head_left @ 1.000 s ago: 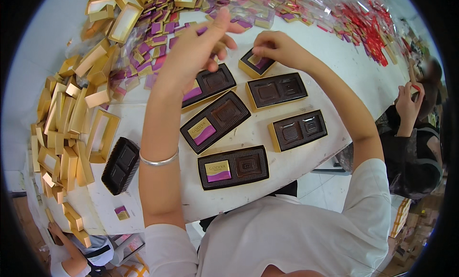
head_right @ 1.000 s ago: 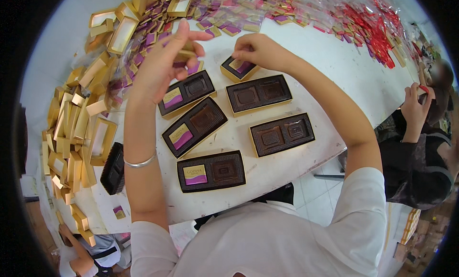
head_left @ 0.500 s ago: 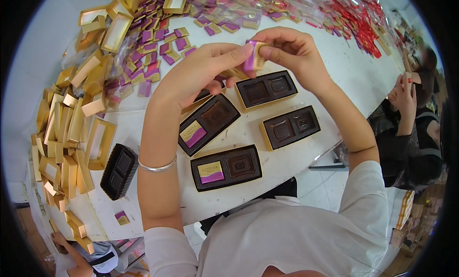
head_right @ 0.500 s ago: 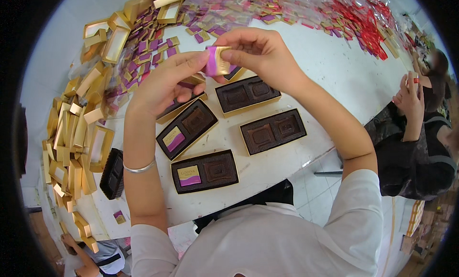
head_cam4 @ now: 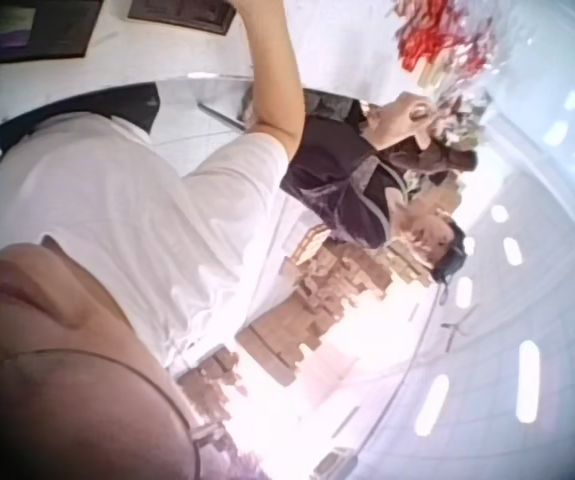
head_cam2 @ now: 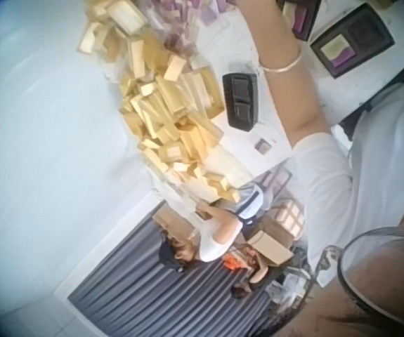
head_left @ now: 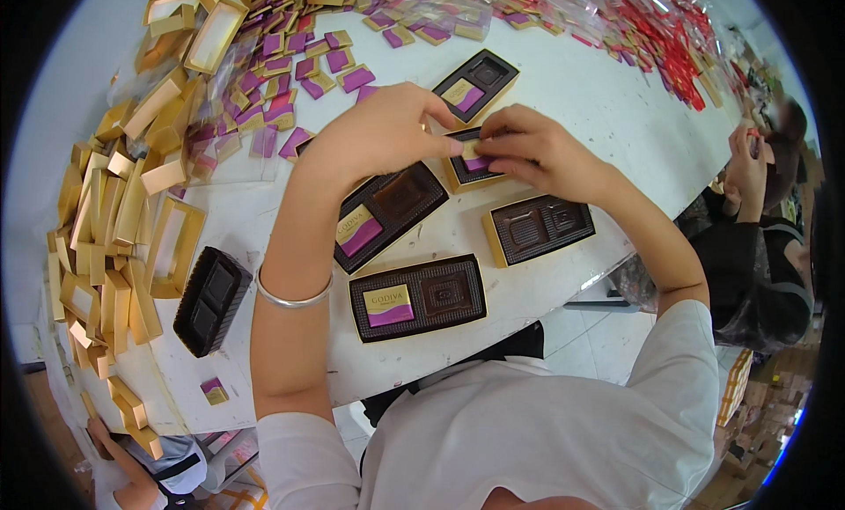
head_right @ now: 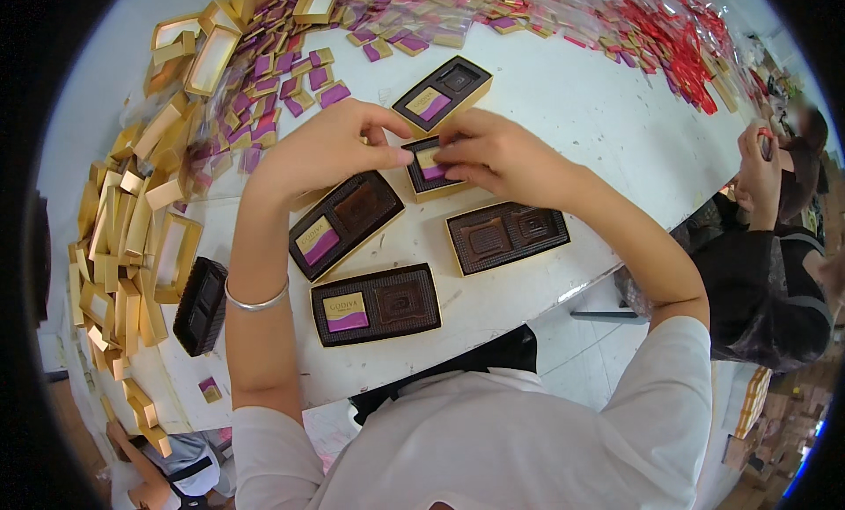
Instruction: The person places small colored cosmetic compacts into black plastic trays and then into gold cardboard boxes on a white table. The person arranges the filled boxes and continues handling empty trays and compacts throughout the clip.
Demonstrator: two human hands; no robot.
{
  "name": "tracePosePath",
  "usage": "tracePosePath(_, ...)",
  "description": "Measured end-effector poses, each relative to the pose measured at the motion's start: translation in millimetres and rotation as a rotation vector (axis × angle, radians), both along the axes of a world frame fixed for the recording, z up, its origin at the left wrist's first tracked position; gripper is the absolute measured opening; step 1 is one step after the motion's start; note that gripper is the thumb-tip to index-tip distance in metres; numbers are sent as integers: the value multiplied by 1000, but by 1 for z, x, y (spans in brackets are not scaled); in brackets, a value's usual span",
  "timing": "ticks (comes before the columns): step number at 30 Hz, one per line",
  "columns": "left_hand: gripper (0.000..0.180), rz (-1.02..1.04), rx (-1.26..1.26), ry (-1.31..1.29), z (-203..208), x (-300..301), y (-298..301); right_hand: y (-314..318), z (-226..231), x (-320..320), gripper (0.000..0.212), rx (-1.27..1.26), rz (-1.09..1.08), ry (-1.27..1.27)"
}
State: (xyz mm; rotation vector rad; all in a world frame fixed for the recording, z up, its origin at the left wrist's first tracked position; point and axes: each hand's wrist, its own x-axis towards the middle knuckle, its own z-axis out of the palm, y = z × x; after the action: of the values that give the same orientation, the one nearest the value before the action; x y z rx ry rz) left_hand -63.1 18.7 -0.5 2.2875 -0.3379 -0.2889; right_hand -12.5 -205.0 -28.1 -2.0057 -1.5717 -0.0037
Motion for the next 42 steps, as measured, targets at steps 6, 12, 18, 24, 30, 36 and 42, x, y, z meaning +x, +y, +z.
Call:
tracePosePath(6, 37, 78, 49, 13, -7, 1, -6, 3, 0, 1, 14, -51, -109, 403)
tracePosePath(12, 48, 204, -388, 165, 14, -3, -9, 22, 12, 12, 5, -316, -140, 607)
tracePosePath(18, 60, 146, -1069, 332, 21, -5, -13, 16, 33, -12, 18, 317, -257, 97)
tracePosePath(24, 59, 103, -1310, 493, 6, -10, -39, 27, 38, -31, 33, 408, -157, -509)
tracePosePath(30, 66, -32, -806, 306, 8, -10, -32, -23, 47, -42, 25, 103, -65, 49)
tracePosePath(36, 75, 69, 292, -258, -16, -5, -27, -45, 4, -60, 18, -20, -24, 193)
tracePosePath(42, 80, 77, 565, -308, -32, -15, -37, -33, 6, -65, 12, -86, -113, 334)
